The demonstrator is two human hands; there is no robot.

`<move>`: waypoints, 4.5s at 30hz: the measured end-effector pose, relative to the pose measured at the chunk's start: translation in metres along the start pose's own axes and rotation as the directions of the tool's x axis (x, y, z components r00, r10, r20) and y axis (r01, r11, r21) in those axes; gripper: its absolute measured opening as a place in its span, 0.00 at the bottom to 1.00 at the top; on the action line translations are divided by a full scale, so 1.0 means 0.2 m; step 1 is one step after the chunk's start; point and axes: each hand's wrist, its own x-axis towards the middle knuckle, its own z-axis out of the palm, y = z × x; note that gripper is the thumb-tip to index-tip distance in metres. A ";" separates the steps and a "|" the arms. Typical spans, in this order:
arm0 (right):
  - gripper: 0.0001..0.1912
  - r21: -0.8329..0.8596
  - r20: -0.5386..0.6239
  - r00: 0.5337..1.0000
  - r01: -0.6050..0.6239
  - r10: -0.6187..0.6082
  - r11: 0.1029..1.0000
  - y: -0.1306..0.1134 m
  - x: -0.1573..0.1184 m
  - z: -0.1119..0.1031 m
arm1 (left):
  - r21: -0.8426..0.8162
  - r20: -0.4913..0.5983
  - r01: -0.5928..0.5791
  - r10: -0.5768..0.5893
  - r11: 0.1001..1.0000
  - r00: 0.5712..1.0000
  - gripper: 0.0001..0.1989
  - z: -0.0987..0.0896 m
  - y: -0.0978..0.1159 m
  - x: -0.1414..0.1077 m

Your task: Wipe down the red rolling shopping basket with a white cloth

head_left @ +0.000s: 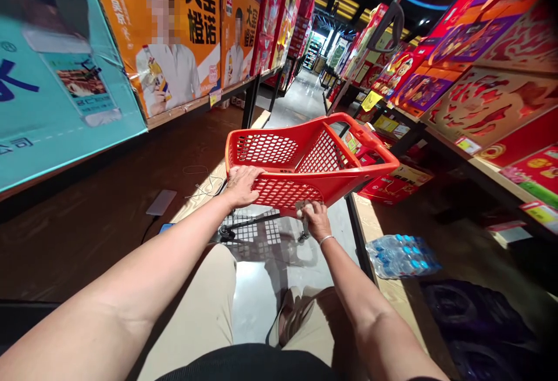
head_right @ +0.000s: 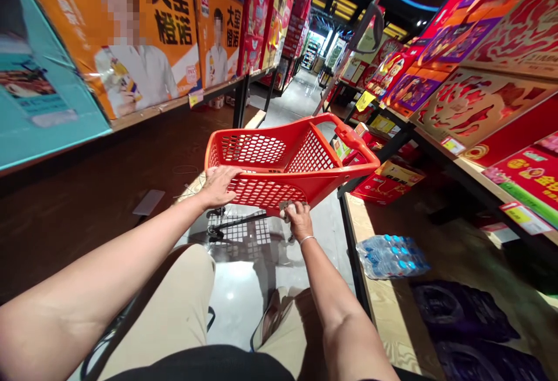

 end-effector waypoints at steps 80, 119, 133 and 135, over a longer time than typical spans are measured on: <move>0.23 -0.359 0.076 0.925 -0.324 0.373 0.875 0.10 0.69 -0.73 | -0.004 -0.029 -0.078 0.078 0.997 0.997 0.27 0.20 0.25 0.34; 0.21 -0.002 0.374 0.911 -0.189 0.176 0.982 0.18 -0.10 -0.09 | -0.069 0.144 -0.140 0.148 0.988 0.978 0.33 0.28 0.60 0.62; 0.20 -0.218 -0.174 0.881 -0.470 0.439 0.856 0.23 0.61 -0.66 | -0.097 0.099 -0.171 0.180 0.980 0.979 0.30 0.31 0.51 0.73; 0.18 -0.259 -0.040 0.940 -0.337 0.339 0.905 0.15 0.62 -0.64 | -0.099 0.093 -0.176 0.185 0.979 0.978 0.30 0.32 0.50 0.72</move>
